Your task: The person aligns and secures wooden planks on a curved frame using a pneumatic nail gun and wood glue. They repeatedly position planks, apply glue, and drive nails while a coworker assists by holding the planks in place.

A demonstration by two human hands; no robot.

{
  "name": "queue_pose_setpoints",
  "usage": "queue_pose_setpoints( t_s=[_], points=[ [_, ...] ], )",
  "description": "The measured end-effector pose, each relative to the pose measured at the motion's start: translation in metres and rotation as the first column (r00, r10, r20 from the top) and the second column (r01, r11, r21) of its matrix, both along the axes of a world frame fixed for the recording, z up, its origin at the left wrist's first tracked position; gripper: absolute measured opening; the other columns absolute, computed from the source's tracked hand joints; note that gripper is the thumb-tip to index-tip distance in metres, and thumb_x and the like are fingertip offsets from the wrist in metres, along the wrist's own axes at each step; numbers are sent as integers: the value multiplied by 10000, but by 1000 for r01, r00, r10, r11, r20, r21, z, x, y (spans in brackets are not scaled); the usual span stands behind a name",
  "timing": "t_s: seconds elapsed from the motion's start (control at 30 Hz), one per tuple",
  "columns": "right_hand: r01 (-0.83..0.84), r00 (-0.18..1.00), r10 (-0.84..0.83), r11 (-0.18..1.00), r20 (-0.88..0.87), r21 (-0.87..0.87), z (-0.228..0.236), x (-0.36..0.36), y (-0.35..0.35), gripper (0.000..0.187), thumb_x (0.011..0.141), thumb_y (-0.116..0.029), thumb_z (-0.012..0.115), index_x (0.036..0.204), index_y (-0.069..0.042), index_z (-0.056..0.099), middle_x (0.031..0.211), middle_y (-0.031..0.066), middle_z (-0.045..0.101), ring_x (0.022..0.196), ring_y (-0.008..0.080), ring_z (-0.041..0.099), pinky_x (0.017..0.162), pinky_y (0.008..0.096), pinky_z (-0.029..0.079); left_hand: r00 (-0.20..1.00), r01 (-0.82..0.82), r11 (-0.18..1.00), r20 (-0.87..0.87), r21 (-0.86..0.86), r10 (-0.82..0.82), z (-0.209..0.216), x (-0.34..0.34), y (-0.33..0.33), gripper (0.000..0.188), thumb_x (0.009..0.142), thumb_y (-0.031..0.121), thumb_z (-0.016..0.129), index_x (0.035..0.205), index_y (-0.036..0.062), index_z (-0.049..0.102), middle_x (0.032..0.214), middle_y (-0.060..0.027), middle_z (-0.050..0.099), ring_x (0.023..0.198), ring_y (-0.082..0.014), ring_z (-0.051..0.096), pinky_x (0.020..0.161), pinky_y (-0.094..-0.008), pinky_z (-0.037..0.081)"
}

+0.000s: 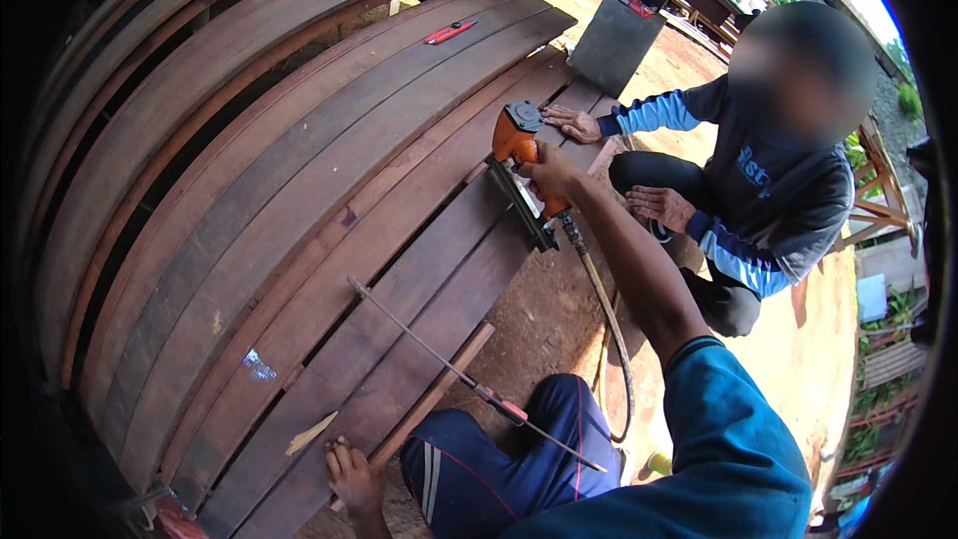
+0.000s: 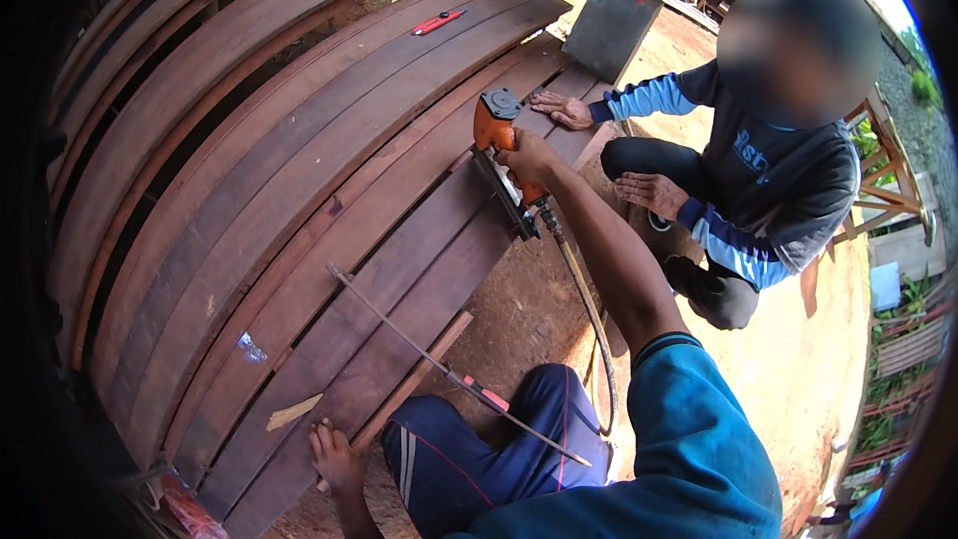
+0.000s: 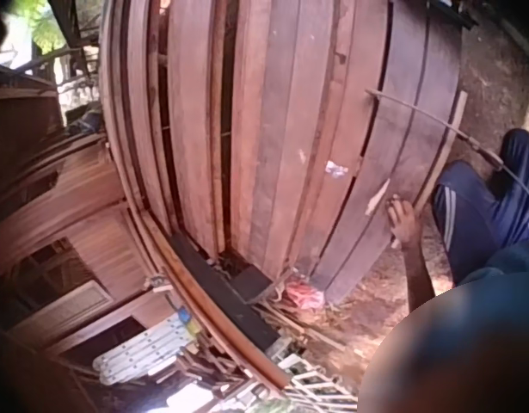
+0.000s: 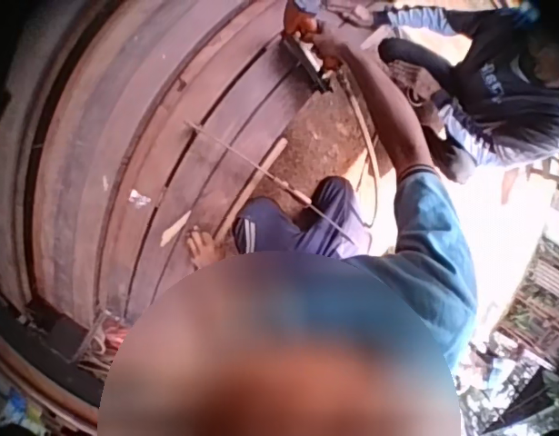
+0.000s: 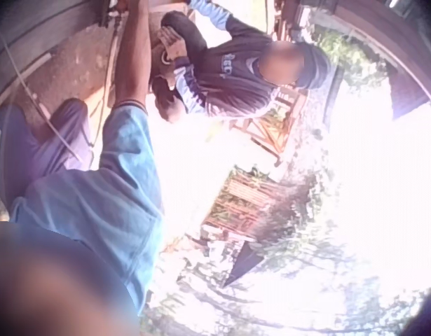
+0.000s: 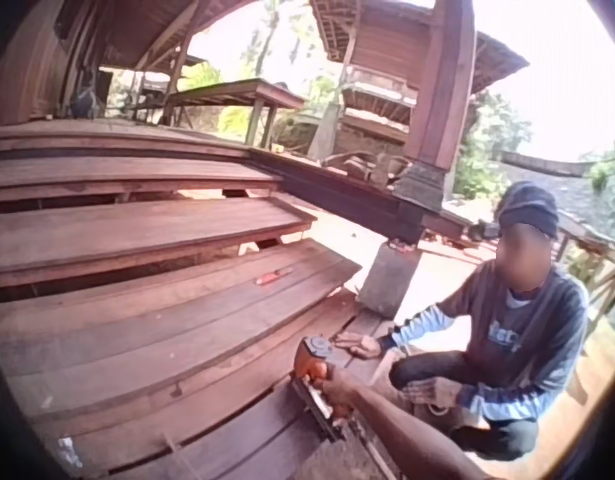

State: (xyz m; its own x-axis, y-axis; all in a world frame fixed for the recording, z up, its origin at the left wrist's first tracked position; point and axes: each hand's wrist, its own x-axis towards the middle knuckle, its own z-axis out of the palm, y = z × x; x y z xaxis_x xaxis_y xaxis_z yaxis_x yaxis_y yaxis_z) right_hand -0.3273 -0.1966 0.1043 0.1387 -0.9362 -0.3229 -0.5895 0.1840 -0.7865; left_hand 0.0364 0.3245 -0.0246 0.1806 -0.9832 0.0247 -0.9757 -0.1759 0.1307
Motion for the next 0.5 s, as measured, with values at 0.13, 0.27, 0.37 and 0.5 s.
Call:
queue_pose_setpoints(
  t_s=[0.13, 0.27, 0.37, 0.5],
  points=[
    [-5, 1000, 4, 1000, 26, 31, -2, -2, 1, 335, 936, -47, 692, 1252, -23, 584, 778, 47, 617, 552, 139, 599, 446, 322, 494, 1000, -4, 999, 13, -48, 4, 4, -4, -4, 569, 808, 472, 776, 904, -63, 609, 1187, -258, 617, 1229, -508, 579, 1049, -591, 516],
    [-41, 998, 40, 999, 57, 23, -4, -7, -2, 356, 921, -41, 710, 1251, -19, 578, 751, 46, 620, 552, 142, 602, 443, 324, 488, 999, 11, 995, 38, -97, -8, 6, -6, -8, 592, 865, 505, 723, 882, -72, 597, 1137, -262, 608, 1195, -517, 586, 1045, -598, 516],
    [-66, 998, 66, 997, -17, 32, -4, -10, -6, 362, 911, -42, 718, 1245, -13, 581, 743, 48, 628, 553, 145, 606, 449, 327, 492, 1000, 9, 997, -18, -72, -10, 7, -7, -8, 602, 920, 510, 678, 868, -83, 588, 1103, -267, 601, 1162, -516, 594, 1049, -597, 515],
    [-70, 990, 78, 995, -114, 75, -1, -8, -6, 410, 909, -66, 737, 1282, -28, 573, 793, 56, 644, 572, 140, 608, 479, 324, 523, 1000, -6, 999, 4, -52, 6, 8, -8, -9, 684, 986, 587, 574, 847, -82, 577, 1063, -265, 587, 1139, -507, 600, 1049, -596, 514]
  ],
)
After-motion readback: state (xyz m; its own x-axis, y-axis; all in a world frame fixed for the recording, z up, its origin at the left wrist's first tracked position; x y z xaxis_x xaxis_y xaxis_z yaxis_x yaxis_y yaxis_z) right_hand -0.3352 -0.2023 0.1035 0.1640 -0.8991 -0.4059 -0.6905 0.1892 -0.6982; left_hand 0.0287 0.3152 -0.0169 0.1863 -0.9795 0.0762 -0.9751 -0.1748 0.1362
